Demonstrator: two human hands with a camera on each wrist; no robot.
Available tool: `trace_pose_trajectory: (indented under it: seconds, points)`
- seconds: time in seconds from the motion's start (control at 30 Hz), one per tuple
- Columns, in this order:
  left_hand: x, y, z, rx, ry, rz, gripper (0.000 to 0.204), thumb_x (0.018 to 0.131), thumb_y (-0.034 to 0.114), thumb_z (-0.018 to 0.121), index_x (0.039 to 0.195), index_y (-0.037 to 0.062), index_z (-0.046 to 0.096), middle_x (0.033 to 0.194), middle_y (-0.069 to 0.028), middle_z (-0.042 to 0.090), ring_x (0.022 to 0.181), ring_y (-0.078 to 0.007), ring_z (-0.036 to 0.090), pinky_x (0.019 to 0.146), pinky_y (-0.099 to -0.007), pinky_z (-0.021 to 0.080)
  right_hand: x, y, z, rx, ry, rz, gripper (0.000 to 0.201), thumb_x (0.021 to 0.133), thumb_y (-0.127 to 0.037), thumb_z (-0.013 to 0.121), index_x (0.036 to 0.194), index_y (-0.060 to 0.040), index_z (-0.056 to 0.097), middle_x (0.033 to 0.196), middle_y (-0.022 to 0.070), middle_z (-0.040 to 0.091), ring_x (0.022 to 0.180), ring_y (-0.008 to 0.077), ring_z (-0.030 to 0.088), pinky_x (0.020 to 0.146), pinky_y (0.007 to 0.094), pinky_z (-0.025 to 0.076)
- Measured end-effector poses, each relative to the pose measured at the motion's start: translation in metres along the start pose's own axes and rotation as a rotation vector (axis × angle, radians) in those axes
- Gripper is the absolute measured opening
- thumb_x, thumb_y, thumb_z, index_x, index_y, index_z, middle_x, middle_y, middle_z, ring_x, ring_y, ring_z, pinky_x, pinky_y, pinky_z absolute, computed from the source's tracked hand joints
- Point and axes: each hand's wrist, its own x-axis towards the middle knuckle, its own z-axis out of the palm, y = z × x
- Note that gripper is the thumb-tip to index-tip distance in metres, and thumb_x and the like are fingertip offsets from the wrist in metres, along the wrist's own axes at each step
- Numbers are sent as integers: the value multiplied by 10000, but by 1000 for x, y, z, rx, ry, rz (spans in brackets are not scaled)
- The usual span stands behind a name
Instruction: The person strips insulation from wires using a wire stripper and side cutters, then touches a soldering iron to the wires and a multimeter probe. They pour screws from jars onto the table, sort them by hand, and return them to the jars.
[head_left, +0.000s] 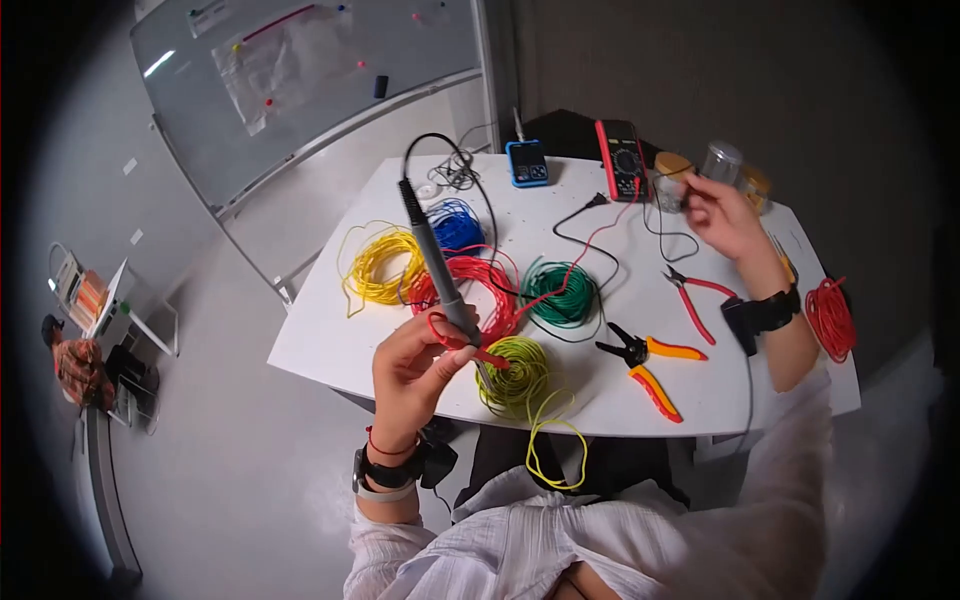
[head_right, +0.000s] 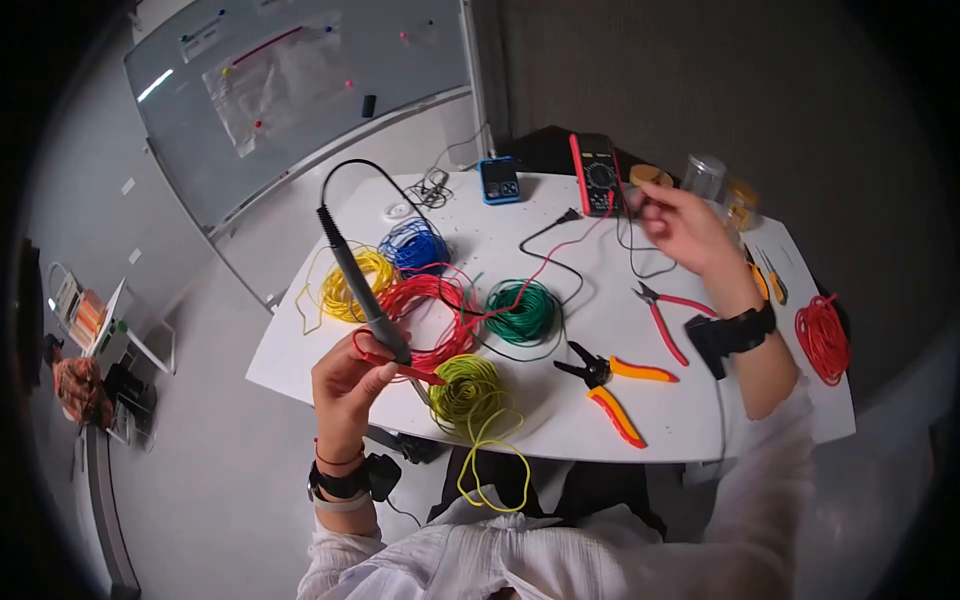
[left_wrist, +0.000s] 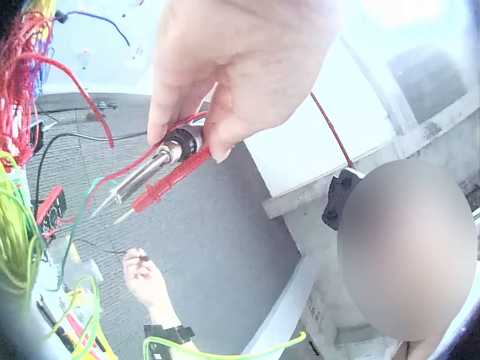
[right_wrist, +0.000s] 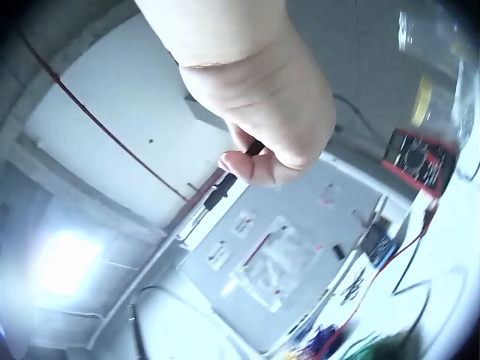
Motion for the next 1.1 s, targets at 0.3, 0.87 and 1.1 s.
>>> trace_pose_trajectory:
  seconds: [0.3,0.87,1.1]
  points:
    - [-13,-6,7,-54,167,22,64,777,-18,592,828,-46,565,905,-98,572,937,-188,544,832,-308,430,-9,76,92,438,-244,-29,136,833,-142,572,882,-16,558,769,78,551,723,167,541,662,275,477]
    - [-22,-16,2,-139,245,-22,93,780,5,596,847,-48,559,978,-122,571,909,-188,553,840,-320,432,-19,95,110,463,-312,8,192,865,-98,511,1026,0,548,989,135,588,848,187,594,787,281,501]
    - [-18,-12,1,-115,209,-9,115,787,36,591,863,-37,546,1013,-161,582,939,-238,574,866,-367,431,-11,113,110,418,-282,221,182,871,-134,525,996,-4,548,808,36,555,661,79,498,578,203,410]
